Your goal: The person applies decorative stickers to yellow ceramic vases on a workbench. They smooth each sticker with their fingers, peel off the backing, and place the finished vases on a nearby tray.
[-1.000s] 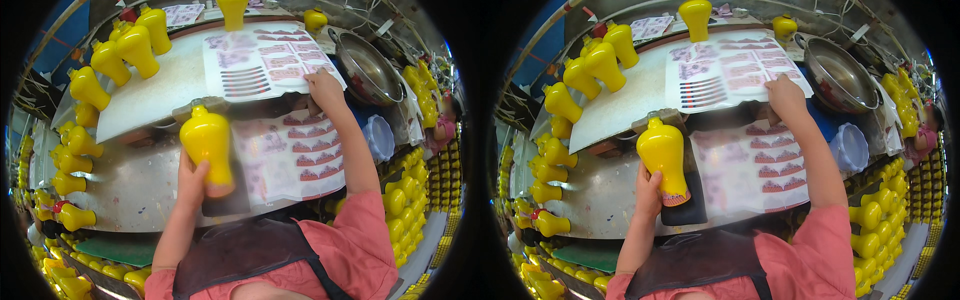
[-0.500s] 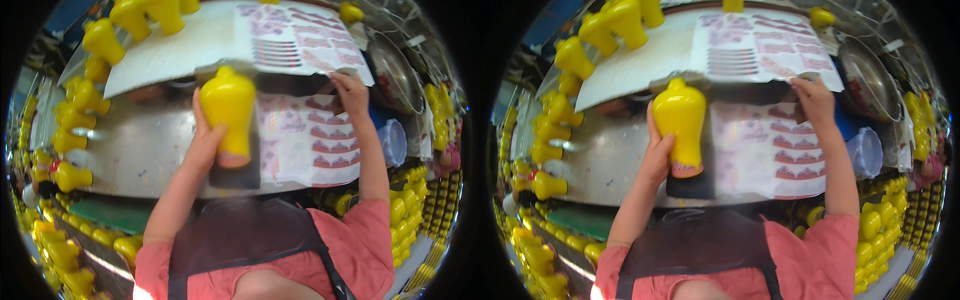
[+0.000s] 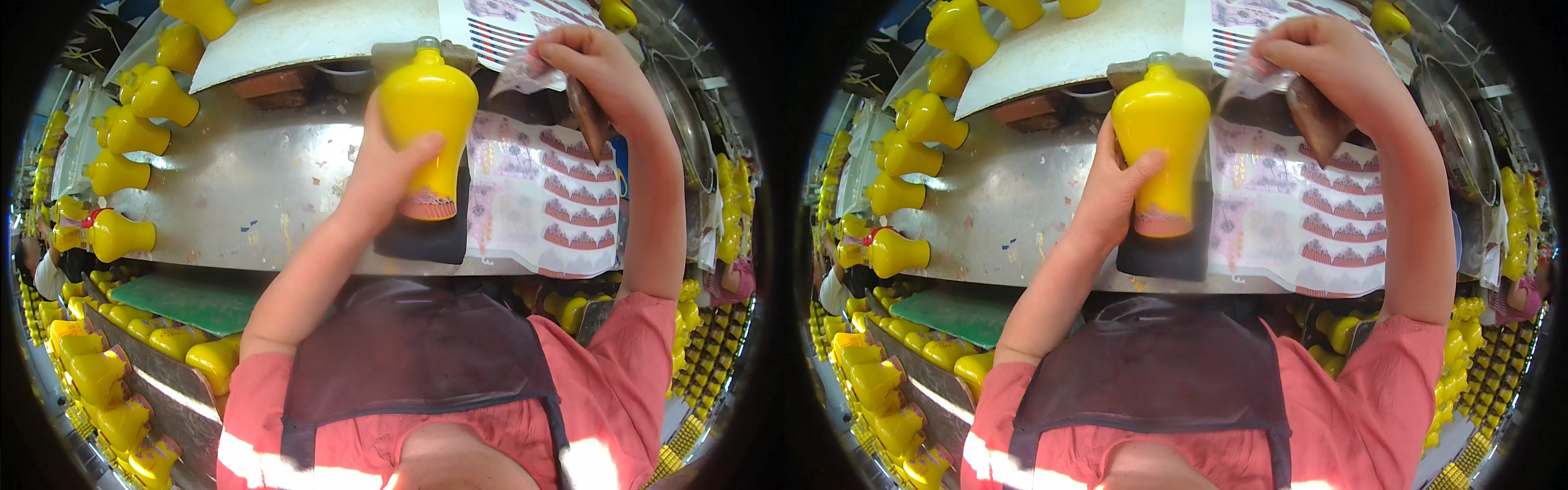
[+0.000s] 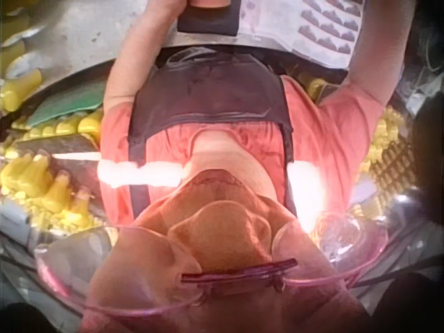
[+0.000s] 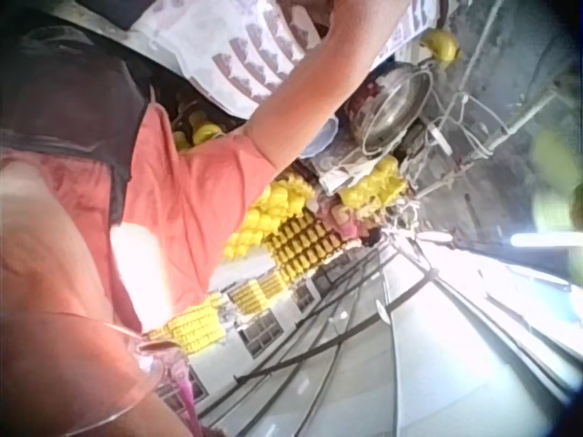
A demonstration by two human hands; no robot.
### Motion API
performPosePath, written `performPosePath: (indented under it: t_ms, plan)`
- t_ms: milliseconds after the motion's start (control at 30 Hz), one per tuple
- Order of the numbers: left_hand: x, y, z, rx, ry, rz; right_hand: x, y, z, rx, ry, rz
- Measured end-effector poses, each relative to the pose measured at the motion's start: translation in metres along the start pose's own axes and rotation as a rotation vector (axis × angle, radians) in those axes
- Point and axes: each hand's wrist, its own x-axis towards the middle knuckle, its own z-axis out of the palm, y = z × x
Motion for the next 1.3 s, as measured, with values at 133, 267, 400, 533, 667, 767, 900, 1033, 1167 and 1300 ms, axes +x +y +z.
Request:
performPosePath:
  t_ms: [133,267,400,533,667,767,900,1033,1167,1300]
  plan:
    - [0.000,-0.001,-0.002,0.213,0.034,0.046,0.001,-0.049,0.019,-0.069,0.001,-0.084]
    - [-0.002,0.002,-0.004,0.202,0.040,0.020,-0.034,-0.065,0.056,-0.774,0.144,-0.625]
    - [0.010,0.011,-0.009,0.091,0.107,0.018,-0.063,-0.054,0.105,-0.966,0.128,-0.689]
    - [0.039,0.024,-0.010,0.466,0.164,0.132,-0.075,-0.037,0.132,-1.044,0.173,-0.665]
    - [0.047,0.034,-0.004,0.805,0.075,0.200,-0.081,-0.027,0.147,-1.119,0.216,-0.630]
    - [0.043,0.032,0.000,0.805,0.093,0.237,-0.094,-0.029,0.157,-1.180,0.209,-0.616]
    - [0.025,0.021,-0.007,0.710,0.091,0.222,-0.114,-0.037,0.156,-1.107,0.131,-0.645]
    - [0.002,0.005,-0.015,0.674,-0.003,0.179,-0.091,-0.025,0.131,-0.790,0.205,-0.547]
    - [-0.007,-0.006,-0.012,0.555,-0.055,0.125,-0.043,-0.005,0.113,-0.428,0.237,-0.380]
    - [-0.007,-0.009,-0.010,0.393,-0.076,0.104,-0.024,0.001,0.114,-0.332,0.152,-0.287]
